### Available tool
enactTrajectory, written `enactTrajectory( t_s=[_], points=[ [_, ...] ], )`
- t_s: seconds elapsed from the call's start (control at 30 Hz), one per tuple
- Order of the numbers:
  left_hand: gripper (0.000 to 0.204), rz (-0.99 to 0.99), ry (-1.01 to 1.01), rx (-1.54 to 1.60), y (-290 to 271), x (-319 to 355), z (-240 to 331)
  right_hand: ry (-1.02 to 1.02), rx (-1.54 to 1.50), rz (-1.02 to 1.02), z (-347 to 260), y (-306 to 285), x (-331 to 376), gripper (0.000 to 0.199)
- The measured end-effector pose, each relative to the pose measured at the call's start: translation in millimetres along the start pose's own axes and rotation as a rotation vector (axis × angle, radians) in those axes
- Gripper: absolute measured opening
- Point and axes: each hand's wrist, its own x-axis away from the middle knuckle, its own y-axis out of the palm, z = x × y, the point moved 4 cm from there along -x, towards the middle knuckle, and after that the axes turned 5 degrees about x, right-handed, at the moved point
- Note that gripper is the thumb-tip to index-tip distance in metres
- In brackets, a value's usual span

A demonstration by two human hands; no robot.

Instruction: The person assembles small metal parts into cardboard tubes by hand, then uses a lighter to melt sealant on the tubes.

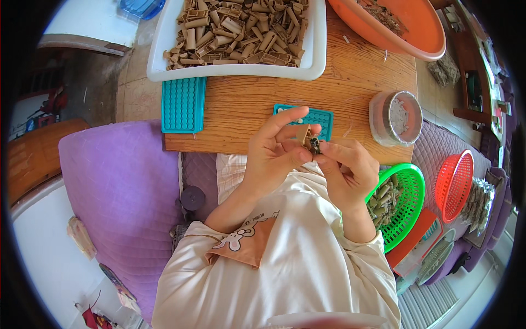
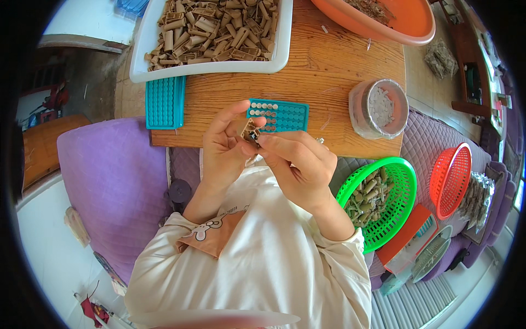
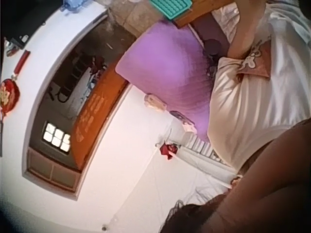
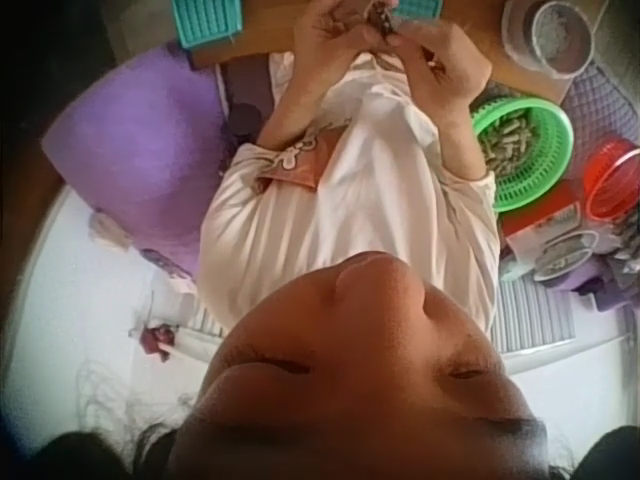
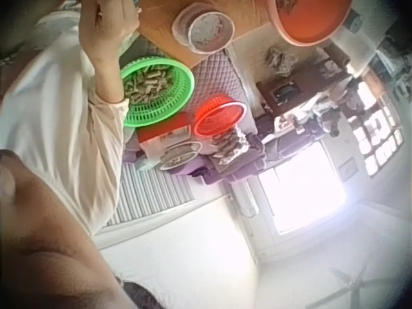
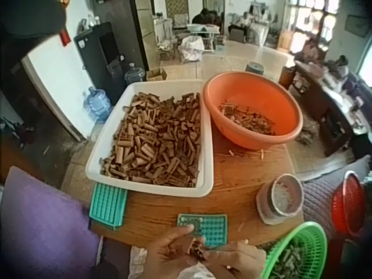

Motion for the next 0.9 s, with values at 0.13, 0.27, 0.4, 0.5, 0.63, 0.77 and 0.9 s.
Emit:
enactTrajectory(
  t_s=[0.13, 0.27, 0.4, 0.5, 0.63, 0.77, 0.9],
  points=[
    [0.045, -0.014, -0.003, -0.075, -6.4, -0.4, -6.2, -0.037, 0.045, -0.009, -2.5, 1.3, 0.2, 0.017],
    [0.042, -0.016, -0.035, -0.096, -7.0, -3.5, -3.4, -0.015, 0.070, -0.044, -1.4, 3.3, -0.7, 0.015],
    [0.048, -0.028, -0.156, -0.154, -7.0, -6.5, -1.4, 0.076, -0.028, -0.015, 7.9, 5.7, 8.4, 0.014],
    [0.049, -0.079, -0.199, -0.081, -11.1, -7.5, -6.4, 0.118, -0.141, 0.045, 14.2, 8.2, 15.5, 0.014],
    [0.048, -0.089, -0.199, -0.089, -12.9, -8.1, -9.8, 0.177, -0.213, 0.153, 16.7, 9.2, 23.7, 0.016],
    [0.048, -0.082, -0.205, -0.064, -11.8, -5.8, -13.7, 0.091, -0.012, 0.200, 5.2, 7.5, 26.7, 0.019],
    [0.048, -0.076, -0.236, -0.093, -9.9, -3.9, -14.5, -0.056, 0.132, 0.268, 1.6, 7.1, 31.1, 0.022]
  ],
)
